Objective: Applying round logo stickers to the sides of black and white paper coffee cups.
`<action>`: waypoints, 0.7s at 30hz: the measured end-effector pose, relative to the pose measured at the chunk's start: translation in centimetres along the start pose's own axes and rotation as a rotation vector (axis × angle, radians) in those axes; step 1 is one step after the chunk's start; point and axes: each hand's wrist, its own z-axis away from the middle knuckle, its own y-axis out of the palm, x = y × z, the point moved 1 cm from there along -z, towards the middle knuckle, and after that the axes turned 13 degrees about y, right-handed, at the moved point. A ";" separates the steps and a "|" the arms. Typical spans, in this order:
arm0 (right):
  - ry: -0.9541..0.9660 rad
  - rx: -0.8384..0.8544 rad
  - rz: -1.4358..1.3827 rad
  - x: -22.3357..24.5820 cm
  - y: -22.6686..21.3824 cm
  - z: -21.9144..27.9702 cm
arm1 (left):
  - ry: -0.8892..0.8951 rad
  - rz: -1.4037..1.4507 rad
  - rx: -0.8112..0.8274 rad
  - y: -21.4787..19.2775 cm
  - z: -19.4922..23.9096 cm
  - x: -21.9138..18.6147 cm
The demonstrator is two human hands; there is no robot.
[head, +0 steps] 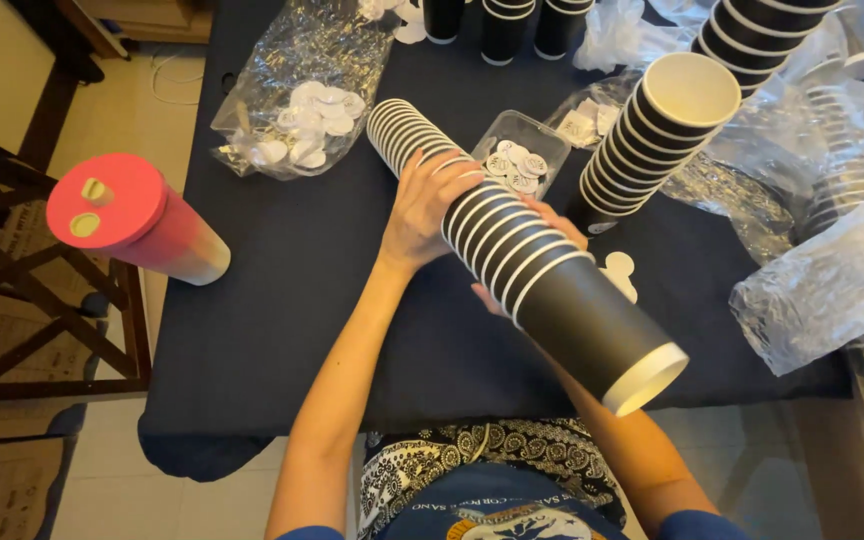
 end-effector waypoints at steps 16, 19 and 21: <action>0.100 0.052 0.115 -1.0 -4.3 2.4 | -0.122 0.045 -0.118 -3.4 -2.7 3.3; 0.103 0.069 0.129 -0.4 -3.9 4.4 | -0.261 0.120 -0.037 -5.1 -6.2 5.8; 0.134 0.083 0.153 -0.7 -4.7 5.0 | -0.568 0.143 -0.157 -4.4 -8.4 8.4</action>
